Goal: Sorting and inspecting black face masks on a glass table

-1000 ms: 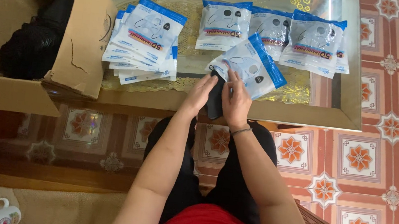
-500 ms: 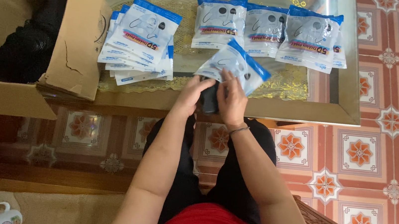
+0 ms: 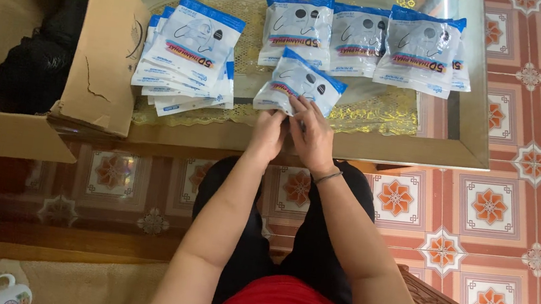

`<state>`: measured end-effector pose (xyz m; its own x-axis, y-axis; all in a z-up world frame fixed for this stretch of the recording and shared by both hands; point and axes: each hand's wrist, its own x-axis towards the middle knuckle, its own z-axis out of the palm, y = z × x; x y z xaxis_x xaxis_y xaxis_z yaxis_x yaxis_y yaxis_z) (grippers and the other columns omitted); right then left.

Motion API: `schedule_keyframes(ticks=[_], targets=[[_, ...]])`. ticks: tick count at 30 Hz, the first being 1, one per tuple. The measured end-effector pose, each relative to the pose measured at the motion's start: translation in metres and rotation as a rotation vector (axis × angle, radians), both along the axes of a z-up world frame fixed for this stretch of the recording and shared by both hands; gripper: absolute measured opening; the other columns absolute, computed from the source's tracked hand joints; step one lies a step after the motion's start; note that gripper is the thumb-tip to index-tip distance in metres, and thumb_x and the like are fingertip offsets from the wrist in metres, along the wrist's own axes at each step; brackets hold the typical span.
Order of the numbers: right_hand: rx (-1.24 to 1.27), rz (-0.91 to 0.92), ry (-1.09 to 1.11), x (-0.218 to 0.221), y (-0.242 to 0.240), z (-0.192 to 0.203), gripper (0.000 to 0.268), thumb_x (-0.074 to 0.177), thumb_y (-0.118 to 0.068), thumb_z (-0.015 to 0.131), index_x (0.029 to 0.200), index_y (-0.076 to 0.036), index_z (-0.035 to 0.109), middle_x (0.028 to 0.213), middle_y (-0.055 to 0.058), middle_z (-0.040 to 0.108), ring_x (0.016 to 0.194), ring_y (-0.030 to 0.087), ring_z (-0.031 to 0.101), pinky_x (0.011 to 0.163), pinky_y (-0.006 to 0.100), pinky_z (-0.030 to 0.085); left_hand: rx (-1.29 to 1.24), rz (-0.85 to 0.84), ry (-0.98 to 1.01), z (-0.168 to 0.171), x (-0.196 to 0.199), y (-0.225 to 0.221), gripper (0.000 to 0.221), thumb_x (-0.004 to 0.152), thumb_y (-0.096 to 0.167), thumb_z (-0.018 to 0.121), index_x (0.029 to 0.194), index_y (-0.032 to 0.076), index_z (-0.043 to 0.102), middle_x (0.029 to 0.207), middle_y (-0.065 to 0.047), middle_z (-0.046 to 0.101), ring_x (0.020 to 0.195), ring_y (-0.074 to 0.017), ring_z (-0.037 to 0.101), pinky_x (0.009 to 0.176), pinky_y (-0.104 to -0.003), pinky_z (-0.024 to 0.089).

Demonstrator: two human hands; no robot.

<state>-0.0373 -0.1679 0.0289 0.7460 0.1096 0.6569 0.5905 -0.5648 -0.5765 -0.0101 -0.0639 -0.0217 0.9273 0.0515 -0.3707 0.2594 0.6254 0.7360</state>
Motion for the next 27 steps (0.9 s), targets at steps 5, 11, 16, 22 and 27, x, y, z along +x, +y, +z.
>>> schedule_keyframes(ticks=[5,11,16,22,27], targets=[[-0.033,-0.083,0.065,-0.001,-0.010,-0.005,0.011,0.100,-0.011,0.067,0.094,-0.012,0.057,0.126,0.007,0.075,0.118,0.033,0.069,0.093,0.050,0.058,0.279,-0.138,0.026,0.064,-0.018,0.006,0.034,0.087,0.015,0.079,0.118,0.002,0.071,0.112,-0.013,0.071,0.109,-0.0255,0.066,0.096,-0.047,0.052],[-0.036,0.009,0.070,-0.001,-0.006,-0.009,0.015,0.096,-0.008,0.072,0.090,-0.010,0.059,0.122,0.011,0.077,0.115,0.036,0.071,0.092,0.050,0.059,0.752,-0.198,-0.128,0.025,-0.011,0.019,0.031,0.096,0.017,0.070,0.123,0.002,0.072,0.117,-0.018,0.075,0.115,-0.0322,0.068,0.097,-0.050,0.053],[-0.062,-0.027,0.011,-0.001,-0.010,-0.002,0.016,0.096,-0.005,0.073,0.091,-0.010,0.058,0.120,0.012,0.077,0.111,0.037,0.072,0.091,0.051,0.059,0.769,-0.166,-0.084,0.042,-0.015,0.013,0.031,0.097,0.021,0.069,0.124,0.005,0.073,0.114,-0.014,0.077,0.108,-0.0289,0.073,0.092,-0.046,0.058],[-0.046,-0.212,0.031,0.009,-0.028,-0.021,0.014,0.099,-0.008,0.072,0.096,-0.011,0.058,0.117,0.011,0.078,0.109,0.034,0.072,0.090,0.051,0.059,0.768,-0.402,-0.168,0.072,-0.031,0.033,0.061,0.101,0.018,0.067,0.154,0.000,0.042,0.155,-0.023,0.048,0.140,-0.0335,0.050,0.115,-0.051,0.042],[0.047,-0.296,0.095,0.009,-0.031,-0.016,0.011,0.105,-0.013,0.063,0.099,-0.015,0.054,0.117,0.005,0.078,0.104,0.035,0.072,0.085,0.057,0.059,0.765,-0.002,-0.320,0.043,-0.015,0.061,0.035,0.089,0.001,0.053,0.107,0.012,0.081,0.086,-0.013,0.079,0.064,-0.0150,0.071,0.056,-0.027,0.058]])
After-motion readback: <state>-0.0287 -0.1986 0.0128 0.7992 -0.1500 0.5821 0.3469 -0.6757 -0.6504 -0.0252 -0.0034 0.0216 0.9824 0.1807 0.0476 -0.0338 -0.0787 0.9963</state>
